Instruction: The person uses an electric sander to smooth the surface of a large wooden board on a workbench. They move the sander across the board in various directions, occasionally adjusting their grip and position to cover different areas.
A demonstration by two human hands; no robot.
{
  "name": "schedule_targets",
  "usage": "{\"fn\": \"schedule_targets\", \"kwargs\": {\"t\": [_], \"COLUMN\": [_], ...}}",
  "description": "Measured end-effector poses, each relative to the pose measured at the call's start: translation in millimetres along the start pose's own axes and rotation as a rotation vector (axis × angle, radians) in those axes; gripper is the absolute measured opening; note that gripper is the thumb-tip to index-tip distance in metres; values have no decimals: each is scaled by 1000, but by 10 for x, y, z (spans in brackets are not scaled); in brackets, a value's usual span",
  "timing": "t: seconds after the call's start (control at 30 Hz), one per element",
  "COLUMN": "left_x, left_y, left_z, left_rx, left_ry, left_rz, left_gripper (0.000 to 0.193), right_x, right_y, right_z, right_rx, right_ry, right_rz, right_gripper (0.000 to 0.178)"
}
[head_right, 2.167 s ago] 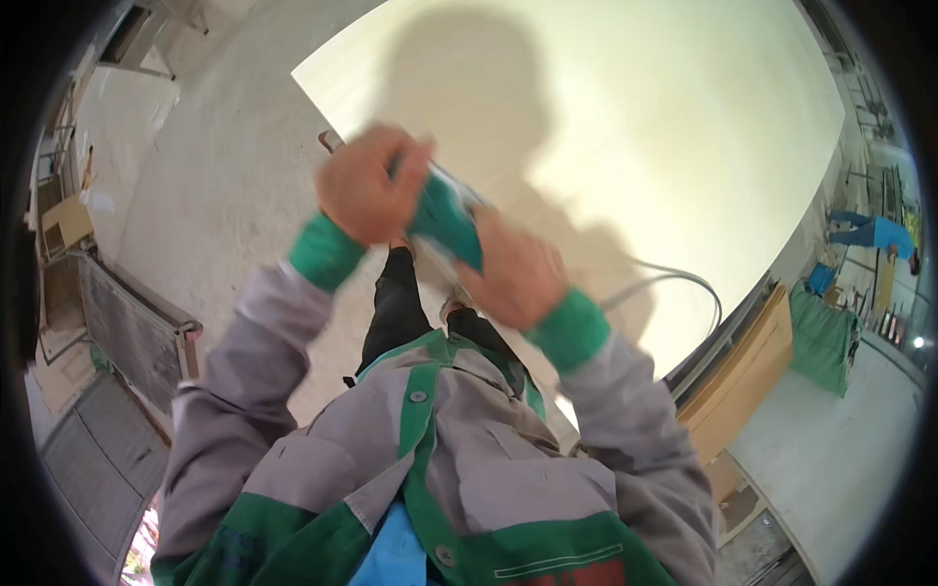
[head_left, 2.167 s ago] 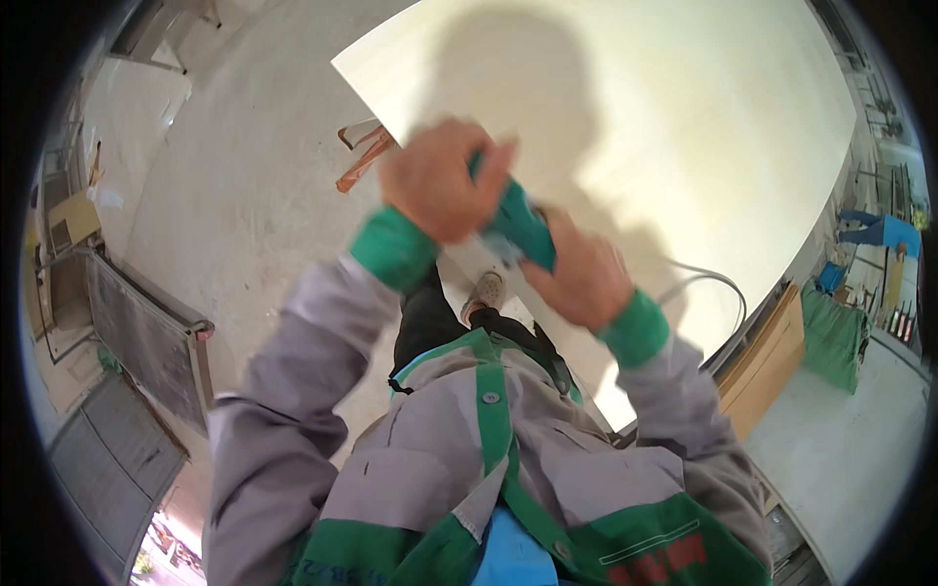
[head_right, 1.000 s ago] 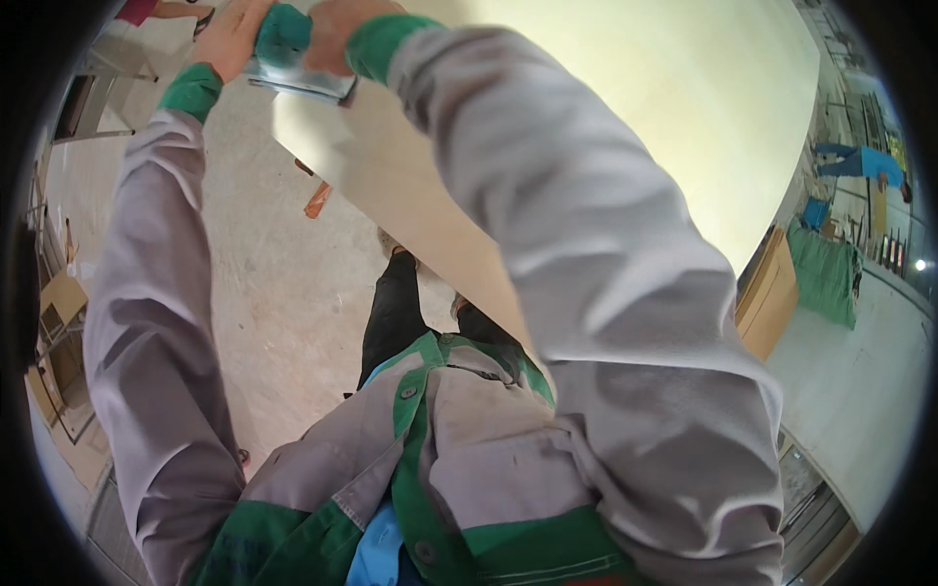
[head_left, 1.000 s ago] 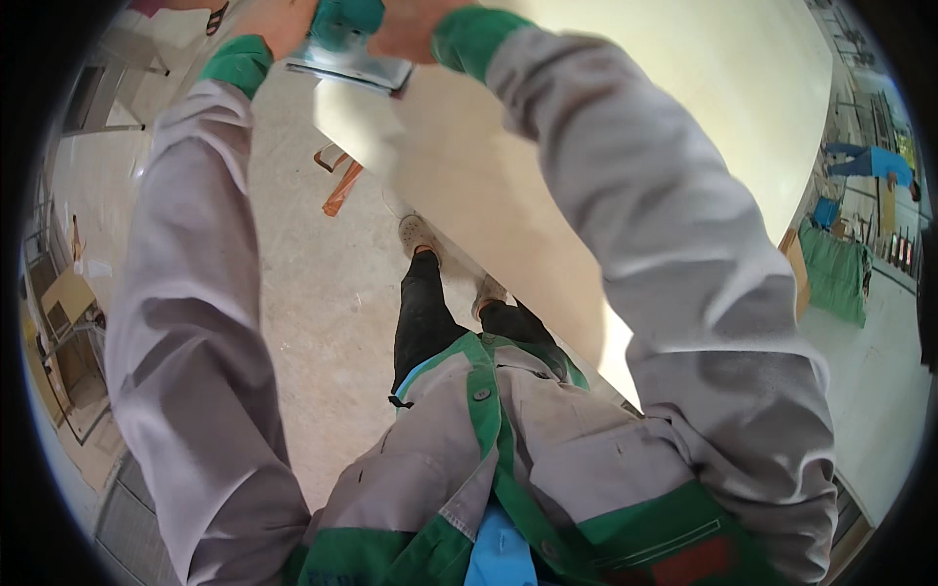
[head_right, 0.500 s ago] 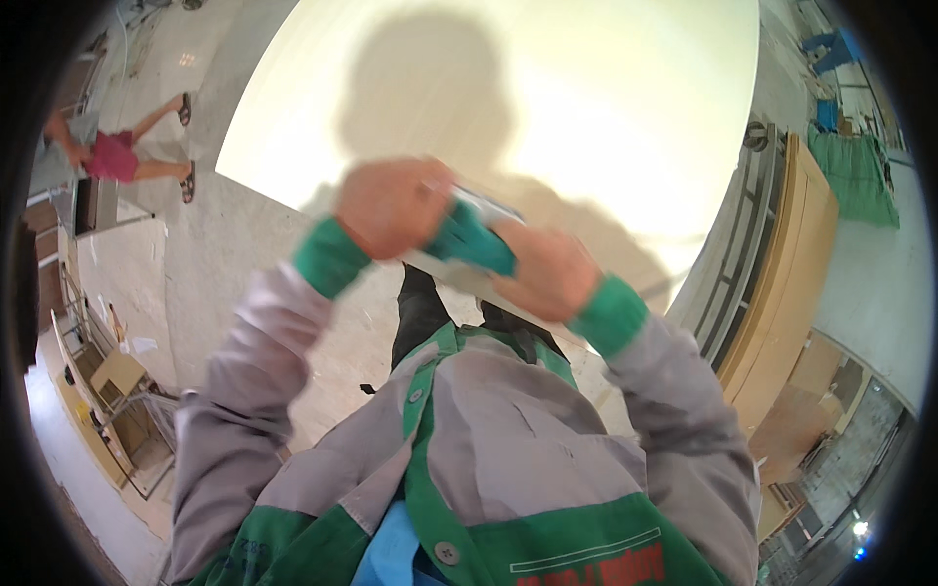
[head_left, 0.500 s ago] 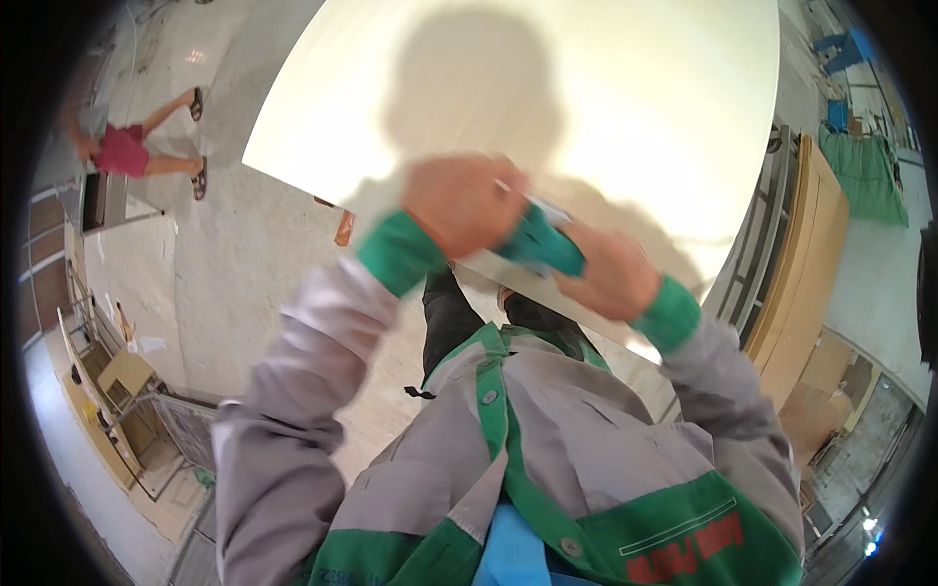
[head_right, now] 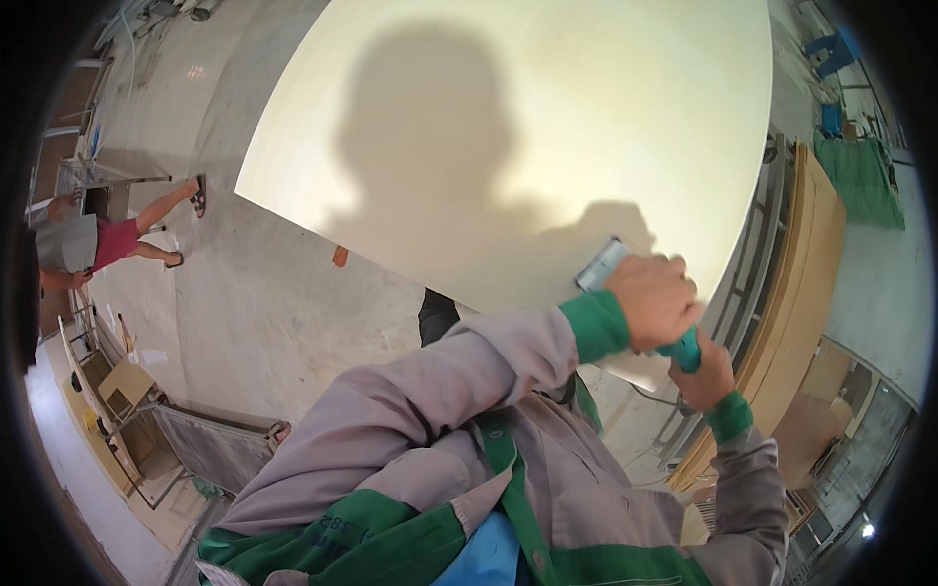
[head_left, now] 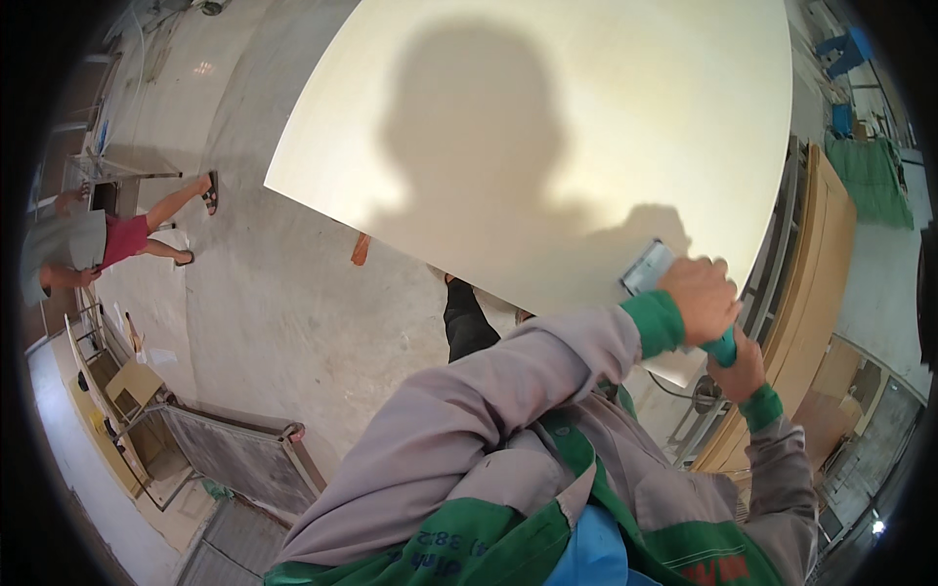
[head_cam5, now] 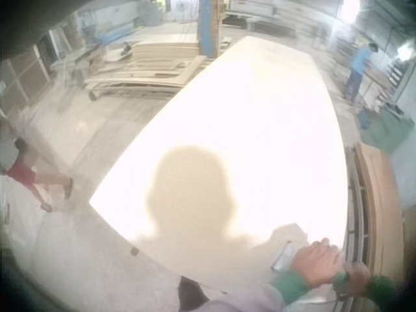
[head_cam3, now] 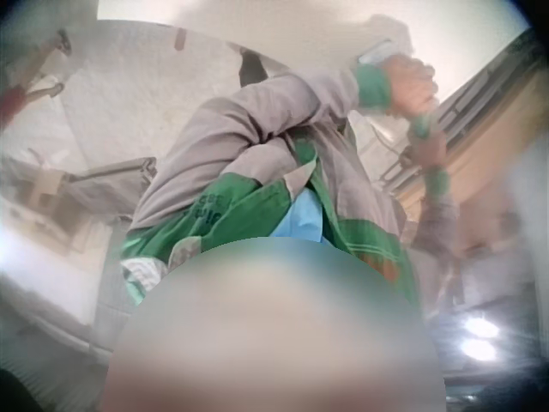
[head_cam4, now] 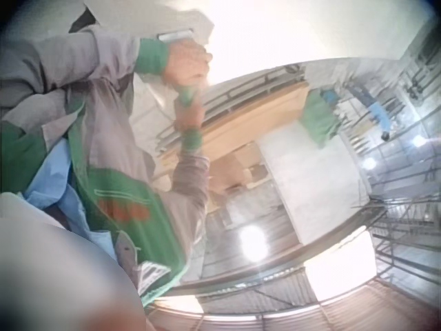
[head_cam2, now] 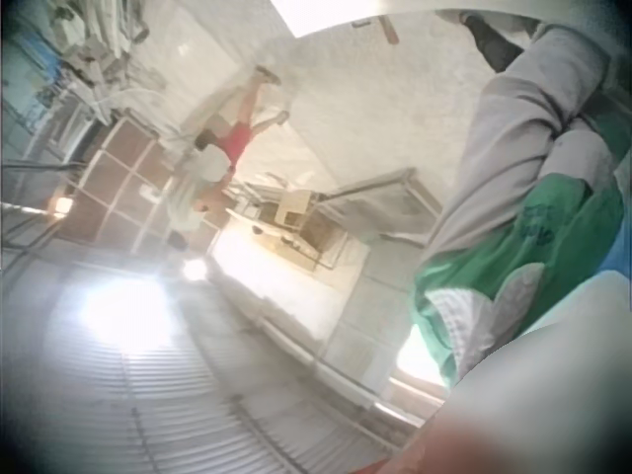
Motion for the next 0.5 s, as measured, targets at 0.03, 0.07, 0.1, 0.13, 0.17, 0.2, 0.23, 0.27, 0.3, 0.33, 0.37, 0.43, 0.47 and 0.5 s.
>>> {"fn": "schedule_targets", "kwargs": {"t": [0.03, 0.07, 0.1, 0.13, 0.17, 0.2, 0.23, 0.27, 0.3, 0.33, 0.37, 0.43, 0.47, 0.5], "left_x": [136, 330, 514, 663, 788, 983, 1185, 1332, 1494, 1711, 1906, 2392, 2616, 2852], "left_y": [-255, -565, -905, -1260, -1617, -1947, -2257, -2596, -2907, -3222, -3561, -4194, -4508, -4841], "left_z": [43, 126, 240, 393, 583, 781, 983, 1193, 1389, 1556, 1686, 1828, 1847, 1818], "left_rx": [-16, -69, -137, -203, -277, -321, -355, -447, -498, -528, -566, -554, -567, -548], "left_ry": [13, -55, -105, -103, -79, -158, -244, -269, -291, -371, -396, -539, -602, -660], "left_rz": [-45, -34, -10, -45, -69, -124, -181, -219, -250, -302, -344, -367, -377, -397], "left_gripper": [38, 36, 34, 31, 29, 28, 27, 28, 30, 32, 34, 43, 51, 56], "right_x": [230, 497, 809, 1159, 1534, 1875, 2236, 2599, 2945, 3285, 3592, 4229, 4471, 4785], "right_y": [7, 16, 28, 57, 116, 204, 279, 369, 474, 572, 656, 646, 665, 623], "right_z": [-197, -430, -662, -863, -1036, -1235, -1438, -1629, -1826, -2065, -2342, -2790, -3050, -3306], "right_rx": [2, 6, 12, 29, 37, 62, 68, 66, 62, 83, 113, 137, 10, 87], "right_ry": [-55, -113, -176, -248, -331, -362, -425, -489, -535, -581, -586, -725, -618, -679], "right_rz": [13, 28, 45, 42, 38, 52, 63, 78, 104, 113, 141, 155, 209, 186], "right_gripper": [36, 36, 36, 38, 39, 40, 41, 43, 44, 45, 45, 45, 42, 42]}}
Point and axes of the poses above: each hand's wrist, its own z-axis away from the middle knuckle, its own y-axis out of the palm, x = y × z, the point moved 8 cm from there along -z, towards the middle knuckle, and after that the axes turned 1 degree about -z, right-handed, at the moved point
